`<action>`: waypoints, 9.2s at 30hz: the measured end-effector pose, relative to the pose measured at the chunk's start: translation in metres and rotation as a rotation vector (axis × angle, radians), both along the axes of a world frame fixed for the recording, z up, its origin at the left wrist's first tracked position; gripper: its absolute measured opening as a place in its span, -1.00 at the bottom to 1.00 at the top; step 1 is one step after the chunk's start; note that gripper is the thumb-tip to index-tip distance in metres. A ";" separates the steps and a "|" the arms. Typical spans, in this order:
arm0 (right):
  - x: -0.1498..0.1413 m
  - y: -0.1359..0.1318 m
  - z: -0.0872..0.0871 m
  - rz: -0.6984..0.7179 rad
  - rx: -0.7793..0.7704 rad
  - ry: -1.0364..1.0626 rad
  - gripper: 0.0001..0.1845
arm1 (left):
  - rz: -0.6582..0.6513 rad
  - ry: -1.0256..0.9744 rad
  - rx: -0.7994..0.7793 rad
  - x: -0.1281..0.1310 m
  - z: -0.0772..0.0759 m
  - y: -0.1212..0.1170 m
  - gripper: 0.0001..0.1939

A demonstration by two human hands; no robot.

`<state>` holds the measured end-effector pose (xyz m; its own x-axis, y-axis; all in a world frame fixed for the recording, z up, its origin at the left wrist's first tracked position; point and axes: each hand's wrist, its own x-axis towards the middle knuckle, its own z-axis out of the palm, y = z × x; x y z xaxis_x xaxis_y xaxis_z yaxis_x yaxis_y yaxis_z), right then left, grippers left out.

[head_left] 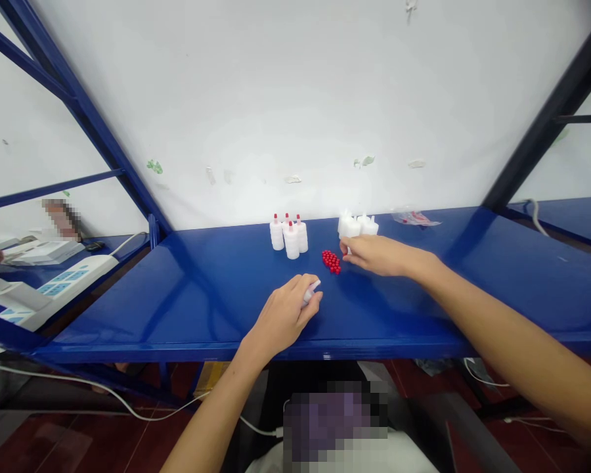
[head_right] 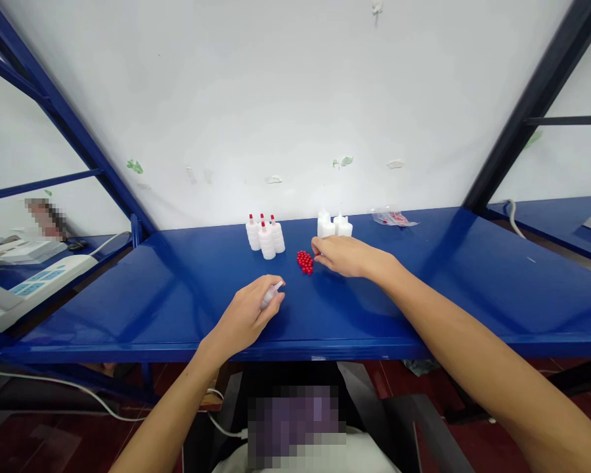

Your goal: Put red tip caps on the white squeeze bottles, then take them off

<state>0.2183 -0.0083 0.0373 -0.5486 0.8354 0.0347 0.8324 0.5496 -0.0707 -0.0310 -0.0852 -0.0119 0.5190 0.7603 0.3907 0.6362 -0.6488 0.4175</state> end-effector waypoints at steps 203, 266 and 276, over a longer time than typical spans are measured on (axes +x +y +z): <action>0.001 0.001 0.001 0.013 -0.250 0.053 -0.78 | 0.076 0.108 0.007 0.002 0.001 -0.001 -0.75; -0.038 -0.020 -0.010 0.402 0.197 0.446 -0.67 | -0.065 -0.414 -0.317 0.023 0.009 0.027 -0.77; -0.038 -0.026 -0.025 0.509 0.239 0.448 -0.64 | 0.068 0.033 0.055 0.004 0.016 0.003 -0.91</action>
<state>0.1804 -0.0343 0.0126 -0.7581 0.4216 0.4976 0.3882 0.9048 -0.1753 -0.0268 -0.0817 0.0037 0.4807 0.7719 0.4160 0.6922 -0.6253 0.3604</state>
